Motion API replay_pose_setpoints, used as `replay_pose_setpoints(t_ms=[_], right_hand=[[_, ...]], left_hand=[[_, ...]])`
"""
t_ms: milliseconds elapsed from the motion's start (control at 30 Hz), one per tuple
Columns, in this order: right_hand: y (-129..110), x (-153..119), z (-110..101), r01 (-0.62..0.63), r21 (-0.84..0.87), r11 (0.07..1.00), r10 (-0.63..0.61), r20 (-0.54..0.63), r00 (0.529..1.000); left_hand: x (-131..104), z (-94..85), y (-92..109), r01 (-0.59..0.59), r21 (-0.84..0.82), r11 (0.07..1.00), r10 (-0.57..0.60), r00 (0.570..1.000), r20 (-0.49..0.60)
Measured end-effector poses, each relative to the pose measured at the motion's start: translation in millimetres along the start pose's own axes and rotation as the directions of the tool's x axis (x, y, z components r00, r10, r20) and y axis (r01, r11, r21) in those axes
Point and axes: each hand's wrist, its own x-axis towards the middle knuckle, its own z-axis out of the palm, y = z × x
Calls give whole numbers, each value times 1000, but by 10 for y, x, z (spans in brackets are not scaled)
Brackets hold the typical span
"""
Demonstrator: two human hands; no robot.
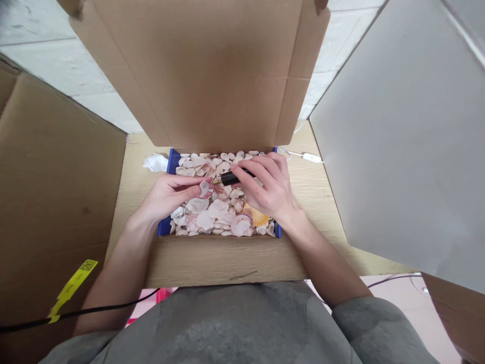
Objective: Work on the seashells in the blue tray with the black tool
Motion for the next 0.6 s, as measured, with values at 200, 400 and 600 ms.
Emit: replay_pose_setpoints(t_ms=[200, 400, 600], right_hand=[[5, -7, 9, -38, 41, 998, 35, 58, 998], [-31, 30, 18, -8, 44, 999, -3, 228, 974], [-26, 37, -2, 29, 74, 997, -40, 143, 989]], left_hand=[[-2, 8, 20, 8, -4, 1000, -8, 999, -31], [2, 43, 12, 0, 8, 1000, 1, 998, -63], [9, 63, -3, 23, -4, 1000, -23, 999, -26]])
